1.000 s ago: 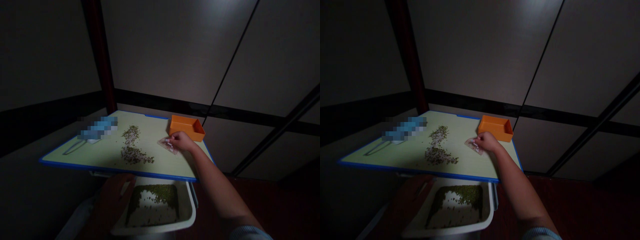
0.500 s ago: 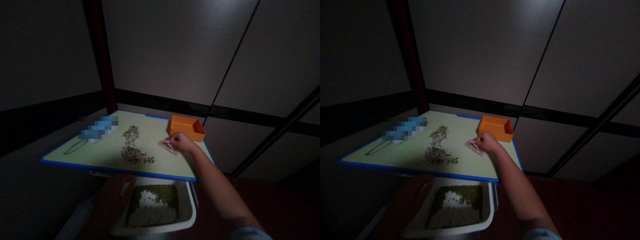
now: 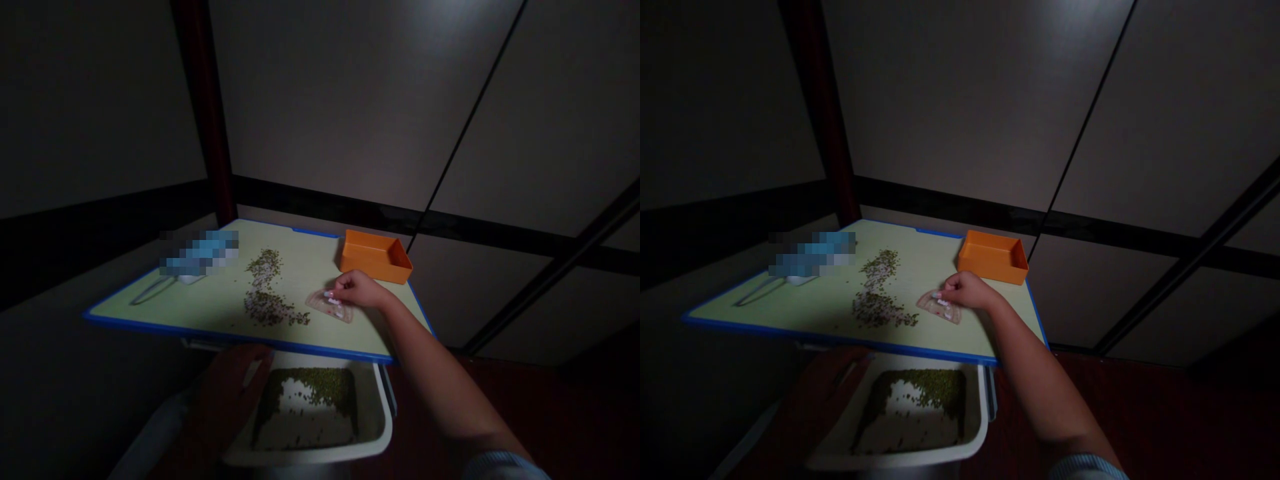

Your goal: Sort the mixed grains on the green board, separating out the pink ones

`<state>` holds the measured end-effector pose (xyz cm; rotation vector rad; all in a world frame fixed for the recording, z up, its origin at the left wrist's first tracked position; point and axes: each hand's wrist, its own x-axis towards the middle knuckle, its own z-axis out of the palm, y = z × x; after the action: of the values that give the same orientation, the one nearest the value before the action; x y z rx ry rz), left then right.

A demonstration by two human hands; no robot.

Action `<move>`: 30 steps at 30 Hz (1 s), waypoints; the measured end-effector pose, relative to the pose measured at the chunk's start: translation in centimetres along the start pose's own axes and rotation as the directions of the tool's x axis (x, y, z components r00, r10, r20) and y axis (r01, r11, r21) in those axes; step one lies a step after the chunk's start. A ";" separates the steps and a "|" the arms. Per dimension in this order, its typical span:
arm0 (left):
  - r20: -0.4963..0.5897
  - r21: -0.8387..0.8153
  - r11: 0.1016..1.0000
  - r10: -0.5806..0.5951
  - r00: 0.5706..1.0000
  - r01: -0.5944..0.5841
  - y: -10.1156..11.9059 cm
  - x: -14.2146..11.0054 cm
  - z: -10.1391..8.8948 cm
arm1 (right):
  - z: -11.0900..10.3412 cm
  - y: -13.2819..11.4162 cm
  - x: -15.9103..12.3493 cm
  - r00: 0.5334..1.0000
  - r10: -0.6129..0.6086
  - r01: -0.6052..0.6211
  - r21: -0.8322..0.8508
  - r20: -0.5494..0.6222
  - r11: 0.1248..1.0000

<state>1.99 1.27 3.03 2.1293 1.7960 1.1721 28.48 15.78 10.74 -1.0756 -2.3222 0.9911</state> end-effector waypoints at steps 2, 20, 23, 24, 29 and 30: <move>-0.001 -0.002 1.000 0.004 1.000 -0.004 -0.1 -0.1 0.1 | 0.2 -0.3 -0.1 0.999 -0.013 0.013 0.008 0.041 1.000; 0.004 0.015 1.000 0.021 1.000 -0.021 0.1 -0.1 0.0 | 1.5 0.1 0.6 0.999 -0.019 0.017 -0.096 -0.029 0.995; 0.001 0.015 1.000 0.019 1.000 -0.019 -0.1 -0.2 0.1 | 1.5 -0.1 0.5 0.999 -0.033 0.032 -0.069 -0.024 0.997; -0.002 0.015 1.000 0.018 1.000 -0.018 -0.1 -0.2 0.1 | 1.5 -0.2 0.4 0.999 -0.035 0.034 -0.053 -0.014 0.998; 0.000 -0.001 0.999 0.035 0.999 -0.035 -0.2 -0.2 0.0 | 1.3 -0.5 0.2 0.999 -0.035 0.035 0.000 0.041 0.999; -0.001 -0.003 0.999 0.033 0.999 -0.033 -0.1 -0.2 0.0 | 1.3 -0.6 0.1 0.998 -0.036 0.035 0.007 0.045 0.999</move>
<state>1.88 1.12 2.89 2.1658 1.7644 1.1823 27.31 15.05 10.34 -1.0161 -2.3640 1.0186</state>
